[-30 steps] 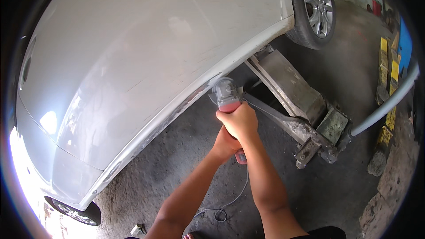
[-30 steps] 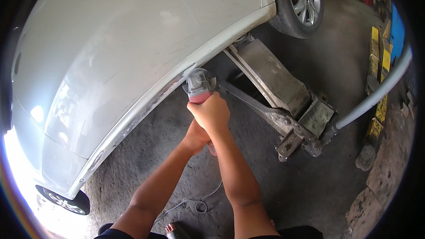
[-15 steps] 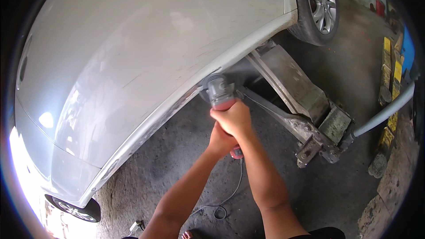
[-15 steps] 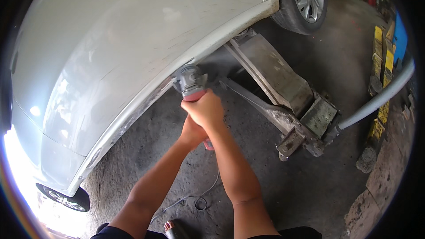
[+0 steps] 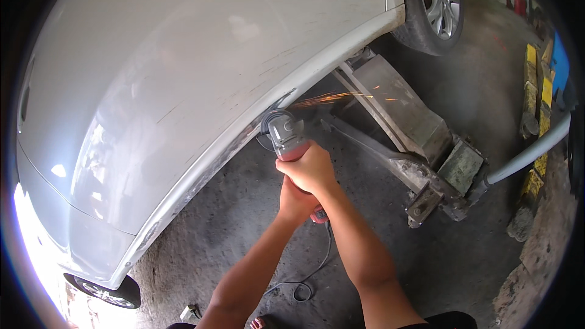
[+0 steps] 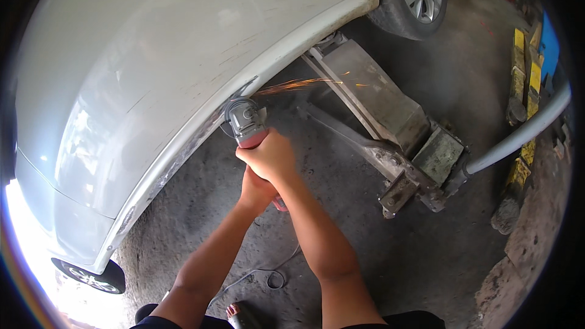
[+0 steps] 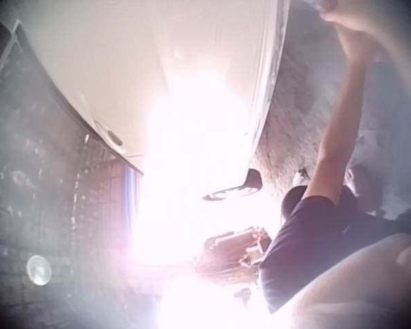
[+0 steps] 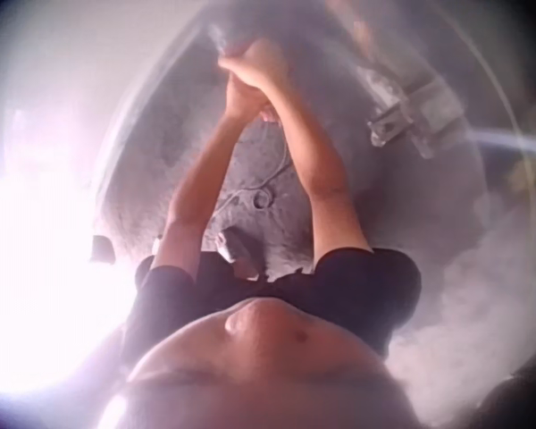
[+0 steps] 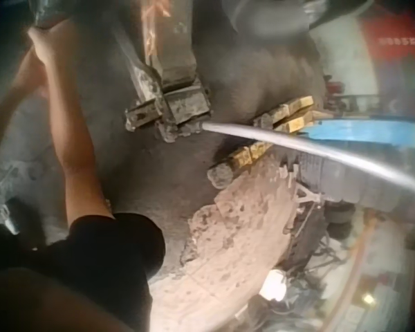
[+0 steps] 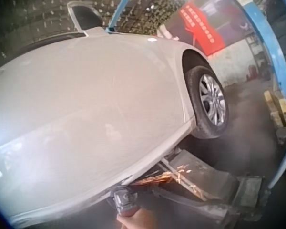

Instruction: The person uses an angle grinder to remove paint and smooth the lower edge of a white car bumper. The grinder is moved steadily along the bumper's curve, producing sparks as it contacts the metal surface.

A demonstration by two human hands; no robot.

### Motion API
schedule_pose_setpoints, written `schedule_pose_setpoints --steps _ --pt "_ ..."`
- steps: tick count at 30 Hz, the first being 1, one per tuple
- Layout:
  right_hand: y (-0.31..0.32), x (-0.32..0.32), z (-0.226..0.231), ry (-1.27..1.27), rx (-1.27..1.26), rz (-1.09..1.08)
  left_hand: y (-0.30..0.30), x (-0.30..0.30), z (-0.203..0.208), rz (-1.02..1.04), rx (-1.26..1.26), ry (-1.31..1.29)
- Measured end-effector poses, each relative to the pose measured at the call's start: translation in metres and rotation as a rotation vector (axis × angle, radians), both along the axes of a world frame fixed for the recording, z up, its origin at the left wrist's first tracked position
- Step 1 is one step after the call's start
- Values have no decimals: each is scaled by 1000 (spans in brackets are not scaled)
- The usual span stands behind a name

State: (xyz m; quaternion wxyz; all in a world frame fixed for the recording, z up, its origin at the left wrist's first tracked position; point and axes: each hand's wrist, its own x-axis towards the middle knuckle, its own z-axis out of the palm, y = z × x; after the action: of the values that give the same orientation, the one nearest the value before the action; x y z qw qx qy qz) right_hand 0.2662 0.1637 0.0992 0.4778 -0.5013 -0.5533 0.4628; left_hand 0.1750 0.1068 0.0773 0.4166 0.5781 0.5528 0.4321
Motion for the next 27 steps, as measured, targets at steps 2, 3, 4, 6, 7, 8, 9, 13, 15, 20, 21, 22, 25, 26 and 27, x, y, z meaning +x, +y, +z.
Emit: schedule_pose_setpoints --steps 2,3,4,6,7,8,9,13,15,20,21,22,25,26,27 --pt "5 -4 -6 22 4 -21 3 -6 -9 6 55 -34" --pt "7 -2 -3 27 8 -31 4 -4 -8 9 84 -56" --pt "3 6 5 103 -34 -33 5 -4 -5 9 62 -25" --pt "7 5 2 91 -8 -97 10 0 2 5 18 38" --pt "7 4 4 49 1 -83 12 -1 -4 -35 66 -43" --pt "6 2 6 8 10 -69 12 -2 -4 -27 23 -81" --pt "4 2 8 -31 13 -56 8 2 5 -21 -26 -116" --pt "2 4 12 -3 -20 -85 12 -4 -3 -85 18 -126" --pt "2 6 14 28 -43 -113 13 -4 -4 -103 37 -115" --pt "0 5 19 -69 -30 -91 12 1 -2 -88 25 -180" --pt "-1 3 18 -83 -32 -91 13 -2 -3 -89 -20 -174" --pt "0 2 16 -60 -30 -84 17 -6 -2 -90 -65 -169" --pt "4 4 11 -61 7 -82 12 -7 1 -94 -140 -169" --pt "3 3 9 -82 -1 -57 10 -5 -3 -85 -81 -161" --pt "-1 -1 6 -98 -11 -26 7 -5 -7 -70 -21 -147"
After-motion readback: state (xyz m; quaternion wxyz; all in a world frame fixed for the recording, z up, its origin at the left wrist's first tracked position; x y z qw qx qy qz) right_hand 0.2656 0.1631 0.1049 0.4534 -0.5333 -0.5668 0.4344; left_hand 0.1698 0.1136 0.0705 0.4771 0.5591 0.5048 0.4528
